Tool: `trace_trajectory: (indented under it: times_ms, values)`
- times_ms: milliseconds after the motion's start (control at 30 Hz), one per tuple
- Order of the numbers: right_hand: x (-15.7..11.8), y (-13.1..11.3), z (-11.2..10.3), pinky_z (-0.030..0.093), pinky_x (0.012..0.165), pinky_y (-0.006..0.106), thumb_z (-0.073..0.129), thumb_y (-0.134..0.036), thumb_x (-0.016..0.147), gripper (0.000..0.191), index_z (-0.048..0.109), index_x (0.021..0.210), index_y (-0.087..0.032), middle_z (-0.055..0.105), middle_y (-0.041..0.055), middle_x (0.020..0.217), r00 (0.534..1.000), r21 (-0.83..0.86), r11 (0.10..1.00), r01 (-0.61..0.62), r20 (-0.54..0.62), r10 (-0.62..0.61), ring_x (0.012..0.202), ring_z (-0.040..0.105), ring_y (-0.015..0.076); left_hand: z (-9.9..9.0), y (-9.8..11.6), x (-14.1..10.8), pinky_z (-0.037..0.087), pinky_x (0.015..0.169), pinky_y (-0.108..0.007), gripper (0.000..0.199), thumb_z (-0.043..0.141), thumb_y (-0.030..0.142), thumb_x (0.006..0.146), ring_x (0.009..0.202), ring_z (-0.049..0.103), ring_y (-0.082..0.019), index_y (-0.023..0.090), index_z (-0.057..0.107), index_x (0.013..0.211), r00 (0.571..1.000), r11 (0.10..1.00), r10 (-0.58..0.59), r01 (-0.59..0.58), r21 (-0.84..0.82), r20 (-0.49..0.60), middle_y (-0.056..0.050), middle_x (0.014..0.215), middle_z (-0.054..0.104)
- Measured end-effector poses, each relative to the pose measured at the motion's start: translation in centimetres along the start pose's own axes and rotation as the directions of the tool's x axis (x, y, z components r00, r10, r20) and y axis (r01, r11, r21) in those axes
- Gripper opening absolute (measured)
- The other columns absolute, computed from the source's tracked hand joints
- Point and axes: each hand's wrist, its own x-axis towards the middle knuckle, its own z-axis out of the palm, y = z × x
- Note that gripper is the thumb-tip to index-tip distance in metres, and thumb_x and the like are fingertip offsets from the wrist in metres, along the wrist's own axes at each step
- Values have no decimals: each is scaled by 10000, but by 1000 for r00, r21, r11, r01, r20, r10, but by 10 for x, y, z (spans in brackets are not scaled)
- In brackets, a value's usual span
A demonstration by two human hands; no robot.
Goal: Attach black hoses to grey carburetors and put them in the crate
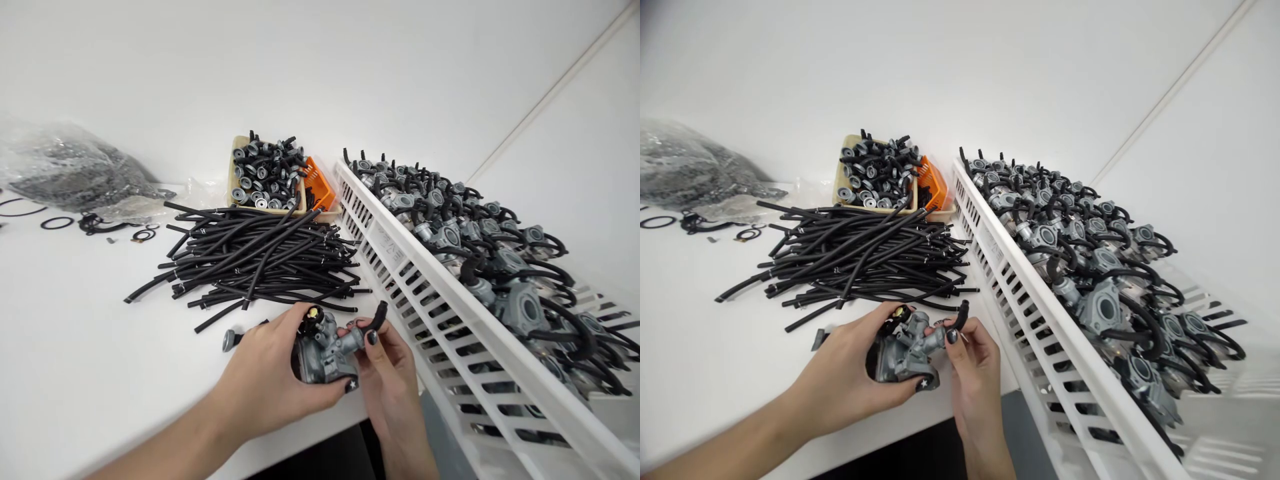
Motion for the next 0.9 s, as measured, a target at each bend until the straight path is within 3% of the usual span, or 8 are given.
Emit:
trace_trajectory:
  times_ms: [633, 900]
  values:
    - [-1, -3, 5, 523, 725, 303, 773, -327, 718, 183, 650, 771, -202, 635, 4, 785, 996, 3, 999, -52, -74, 53, 753, 653, 171, 1, 0, 0, 504, 665, -320, 481, 678, 386, 624, 804, 667, -244, 273, 515, 1062, 999, 999, 37, -38, 22, 21, -8, 912, 690]
    - [-3, -8, 3, 515, 800, 335, 702, -381, 764, 238, 714, 927, -209, 690, 63, 879, 998, 11, 999, -51, 35, 51, 868, 656, 212, 0, -1, 1, 503, 650, -318, 463, 680, 405, 632, 751, 666, -240, 277, 536, 1053, 1000, 1000, 2, -2, 4, 5, -2, 872, 694]
